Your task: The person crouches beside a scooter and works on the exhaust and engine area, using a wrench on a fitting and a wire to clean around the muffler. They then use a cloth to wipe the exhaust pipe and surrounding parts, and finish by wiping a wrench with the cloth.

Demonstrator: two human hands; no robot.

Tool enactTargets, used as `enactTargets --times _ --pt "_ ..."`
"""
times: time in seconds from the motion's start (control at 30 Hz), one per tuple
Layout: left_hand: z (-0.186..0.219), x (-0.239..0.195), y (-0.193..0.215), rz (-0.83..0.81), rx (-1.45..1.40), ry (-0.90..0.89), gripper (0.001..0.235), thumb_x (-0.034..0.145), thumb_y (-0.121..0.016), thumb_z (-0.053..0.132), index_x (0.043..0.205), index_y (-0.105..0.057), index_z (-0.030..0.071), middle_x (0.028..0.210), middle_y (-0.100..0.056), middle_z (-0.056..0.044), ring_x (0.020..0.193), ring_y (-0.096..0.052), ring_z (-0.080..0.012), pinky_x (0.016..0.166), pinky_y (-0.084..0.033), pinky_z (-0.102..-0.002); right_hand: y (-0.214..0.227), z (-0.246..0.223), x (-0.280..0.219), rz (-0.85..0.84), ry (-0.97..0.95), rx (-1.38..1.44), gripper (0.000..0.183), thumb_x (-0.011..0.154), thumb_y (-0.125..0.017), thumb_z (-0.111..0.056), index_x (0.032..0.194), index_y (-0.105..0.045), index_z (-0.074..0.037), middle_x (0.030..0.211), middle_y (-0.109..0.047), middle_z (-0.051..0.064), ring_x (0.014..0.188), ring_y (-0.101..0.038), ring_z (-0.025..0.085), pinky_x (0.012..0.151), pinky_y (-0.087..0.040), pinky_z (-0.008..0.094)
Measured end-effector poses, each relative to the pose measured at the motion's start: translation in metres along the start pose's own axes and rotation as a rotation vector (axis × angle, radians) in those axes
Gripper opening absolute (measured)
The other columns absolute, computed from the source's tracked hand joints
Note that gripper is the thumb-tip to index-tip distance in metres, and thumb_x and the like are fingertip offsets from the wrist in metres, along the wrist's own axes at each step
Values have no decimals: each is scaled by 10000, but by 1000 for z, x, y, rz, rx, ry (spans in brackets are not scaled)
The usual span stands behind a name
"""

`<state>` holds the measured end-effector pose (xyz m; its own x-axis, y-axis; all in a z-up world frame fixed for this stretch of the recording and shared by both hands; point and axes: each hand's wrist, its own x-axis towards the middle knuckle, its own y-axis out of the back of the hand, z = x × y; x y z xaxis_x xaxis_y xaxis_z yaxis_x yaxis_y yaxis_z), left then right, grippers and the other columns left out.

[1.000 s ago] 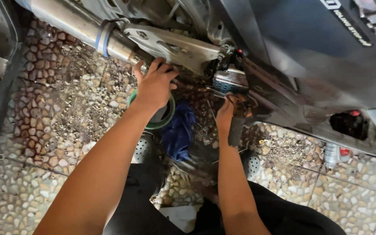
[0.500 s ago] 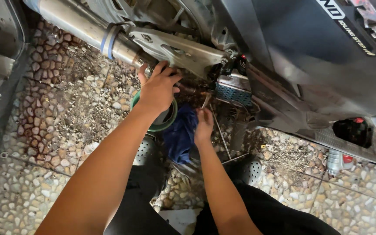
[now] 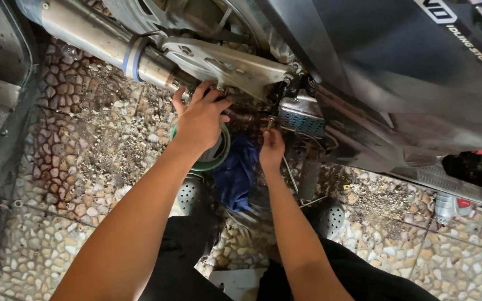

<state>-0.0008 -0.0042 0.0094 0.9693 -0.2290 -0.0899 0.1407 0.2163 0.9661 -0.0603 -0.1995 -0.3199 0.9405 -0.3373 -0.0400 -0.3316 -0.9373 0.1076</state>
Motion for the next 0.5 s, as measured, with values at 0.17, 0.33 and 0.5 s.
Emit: enactTargets --times 0.17,0.33,0.5 --pt "-1 0 0 -8 18 -8 399 874 -716 263 1272 -703 237 1374 -596 10 1437 -355 -226 1112 -126 -685 12 -34 12 37 -63 -261 227 1009 -668 -176 1166 -700 -15 1004 -770 134 917 -728 251 811 -551 358" --pt "0 2 -1 -19 -2 -1 405 878 -709 266 1282 -699 240 1378 -593 14 1440 -349 -221 1116 -115 -687 38 -85 5 82 33 -528 213 996 -681 -205 1109 -767 -46 990 -760 192 914 -708 381 795 -554 443" --pt "-6 0 -10 16 29 -10 382 892 -706 246 1274 -707 245 1374 -594 6 1438 -349 -227 1113 -101 -684 62 -120 -9 90 -50 -389 293 1071 -524 -207 1282 -613 -23 1183 -636 198 972 -644 381 725 -520 446"
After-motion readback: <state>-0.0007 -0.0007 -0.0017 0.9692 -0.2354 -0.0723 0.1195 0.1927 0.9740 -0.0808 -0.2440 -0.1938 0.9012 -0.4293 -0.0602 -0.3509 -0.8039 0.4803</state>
